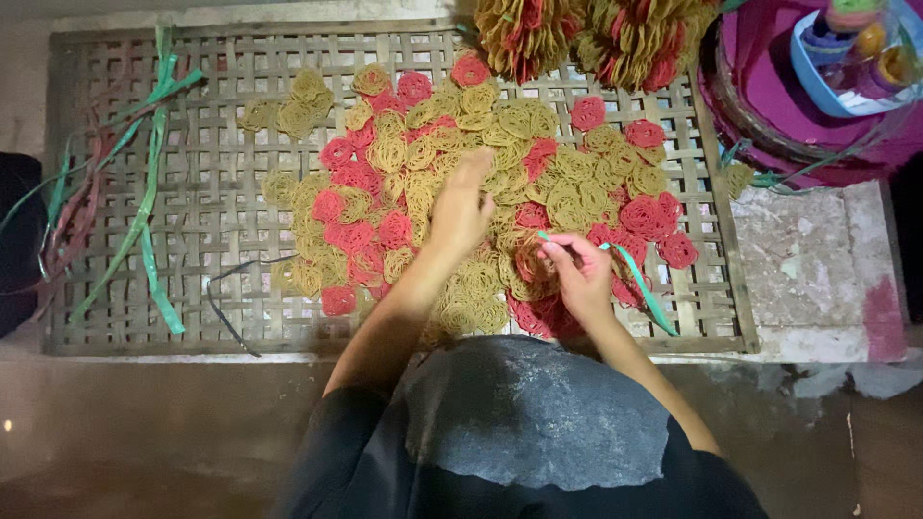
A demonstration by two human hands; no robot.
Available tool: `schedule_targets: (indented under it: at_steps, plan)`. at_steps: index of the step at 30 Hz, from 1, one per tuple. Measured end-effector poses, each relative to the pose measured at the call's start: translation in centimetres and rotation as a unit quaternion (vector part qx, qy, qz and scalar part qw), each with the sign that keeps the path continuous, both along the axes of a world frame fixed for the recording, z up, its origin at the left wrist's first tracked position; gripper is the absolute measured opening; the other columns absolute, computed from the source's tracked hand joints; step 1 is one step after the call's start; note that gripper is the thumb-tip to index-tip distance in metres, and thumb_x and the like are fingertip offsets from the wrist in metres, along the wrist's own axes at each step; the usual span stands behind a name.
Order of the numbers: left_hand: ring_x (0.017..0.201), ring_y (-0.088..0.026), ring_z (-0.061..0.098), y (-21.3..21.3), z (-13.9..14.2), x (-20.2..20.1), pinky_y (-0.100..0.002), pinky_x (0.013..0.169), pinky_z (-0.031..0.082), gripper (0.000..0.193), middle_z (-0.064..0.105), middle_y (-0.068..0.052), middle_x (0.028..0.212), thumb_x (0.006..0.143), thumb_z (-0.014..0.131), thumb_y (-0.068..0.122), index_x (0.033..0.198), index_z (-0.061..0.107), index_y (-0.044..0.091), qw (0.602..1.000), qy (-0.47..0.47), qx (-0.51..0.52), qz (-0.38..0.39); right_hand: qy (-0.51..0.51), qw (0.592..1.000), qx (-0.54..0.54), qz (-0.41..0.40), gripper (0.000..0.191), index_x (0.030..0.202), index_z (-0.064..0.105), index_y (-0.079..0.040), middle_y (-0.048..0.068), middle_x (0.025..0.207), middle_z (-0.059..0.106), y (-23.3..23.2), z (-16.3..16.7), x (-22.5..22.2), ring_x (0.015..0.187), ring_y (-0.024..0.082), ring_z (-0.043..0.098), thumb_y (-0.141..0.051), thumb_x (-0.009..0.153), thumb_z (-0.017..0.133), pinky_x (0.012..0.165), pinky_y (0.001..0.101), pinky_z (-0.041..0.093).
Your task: The person threads small red and yellow circular woven items onto a green plastic strip, then gathers them into a bundle and secures the bundle with a tie. The process is repeated to create multiple bundles on a woven tray.
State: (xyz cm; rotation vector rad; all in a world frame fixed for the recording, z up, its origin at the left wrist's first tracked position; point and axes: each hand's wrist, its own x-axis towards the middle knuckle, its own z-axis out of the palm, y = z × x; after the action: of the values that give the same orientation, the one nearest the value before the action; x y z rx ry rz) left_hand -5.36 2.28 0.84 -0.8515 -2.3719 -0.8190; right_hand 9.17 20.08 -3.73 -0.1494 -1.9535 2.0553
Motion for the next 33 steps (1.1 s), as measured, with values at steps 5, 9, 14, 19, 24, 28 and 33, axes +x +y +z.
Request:
schedule_targets:
  at_steps: [5,9,14,19,24,28,33]
  plan:
    - [0.113,-0.024,0.072,-1.4,-1.0,-3.1,-0.039,0.094,0.06,0.035,0.071,-0.009,0.132,0.1,0.063,0.025,0.134,0.064,0.017,0.977,-0.182,-0.1,0.04,-0.007,0.998,0.064,0.015,0.015,0.11,0.075,0.0,0.004,0.096,0.068,-1.2,2.6,-0.6,0.077,0.01,0.062,-0.004,0.099,0.066,0.066,0.0232,0.05]
    - [0.105,-0.034,0.069,-1.8,-0.6,-1.1,-0.046,0.088,0.059,0.047,0.075,-0.017,0.119,0.112,0.046,0.019,0.159,0.049,0.021,0.844,-0.533,0.026,0.056,-0.026,0.986,0.163,-0.032,0.016,0.108,0.079,-0.004,0.005,0.086,0.069,-1.8,4.6,-1.8,0.074,0.011,0.061,-0.007,0.093,0.074,0.064,0.025,0.048]
    - [0.121,-0.022,0.065,-1.8,-3.0,2.0,-0.041,0.1,0.06,0.047,0.061,-0.014,0.139,0.104,0.051,0.01,0.151,0.048,0.006,0.689,-0.602,0.379,-0.137,0.019,0.966,0.249,-0.065,0.01,0.101,0.078,-0.005,0.007,0.087,0.073,-2.5,5.1,-3.2,0.076,0.013,0.066,-0.009,0.092,0.077,0.067,0.0277,0.049]
    - [0.136,-0.023,0.054,-2.5,-4.8,3.4,-0.044,0.108,0.055,0.047,0.047,-0.012,0.156,0.107,0.035,0.009,0.154,0.043,0.006,0.676,-0.59,0.401,-0.183,0.04,0.942,0.323,-0.079,0.006,0.092,0.076,-0.004,0.009,0.083,0.071,-3.3,5.0,-3.6,0.071,0.019,0.066,-0.009,0.09,0.079,0.064,0.0311,0.049]
    - [0.139,-0.022,0.05,-2.2,-4.0,4.3,-0.044,0.113,0.05,0.047,0.046,-0.012,0.158,0.109,0.036,0.009,0.155,0.045,0.006,0.704,-0.569,0.376,-0.197,0.021,0.937,0.338,-0.08,0.006,0.091,0.075,-0.003,0.009,0.08,0.067,-3.5,5.2,-3.4,0.066,0.02,0.063,-0.008,0.09,0.079,0.059,0.0316,0.047]
    - [0.14,-0.019,0.05,-1.7,-2.8,5.2,-0.043,0.113,0.05,0.044,0.045,-0.011,0.16,0.111,0.037,0.01,0.154,0.046,0.008,0.732,-0.544,0.354,-0.207,0.065,0.94,0.326,-0.076,0.007,0.093,0.072,-0.002,0.009,0.083,0.068,-3.1,5.0,-3.2,0.069,0.017,0.063,-0.007,0.092,0.077,0.061,0.0285,0.048]
    - [0.077,-0.011,0.058,-1.5,-1.5,5.7,-0.04,0.107,0.059,0.045,0.065,-0.013,0.137,0.11,0.041,0.01,0.154,0.052,0.013,0.777,-0.543,0.275,-0.161,0.035,0.946,0.308,-0.09,0.005,0.092,0.074,-0.002,0.008,0.079,0.068,-2.7,4.6,-3.2,0.064,0.015,0.061,-0.006,0.092,0.077,0.058,0.0283,0.045]
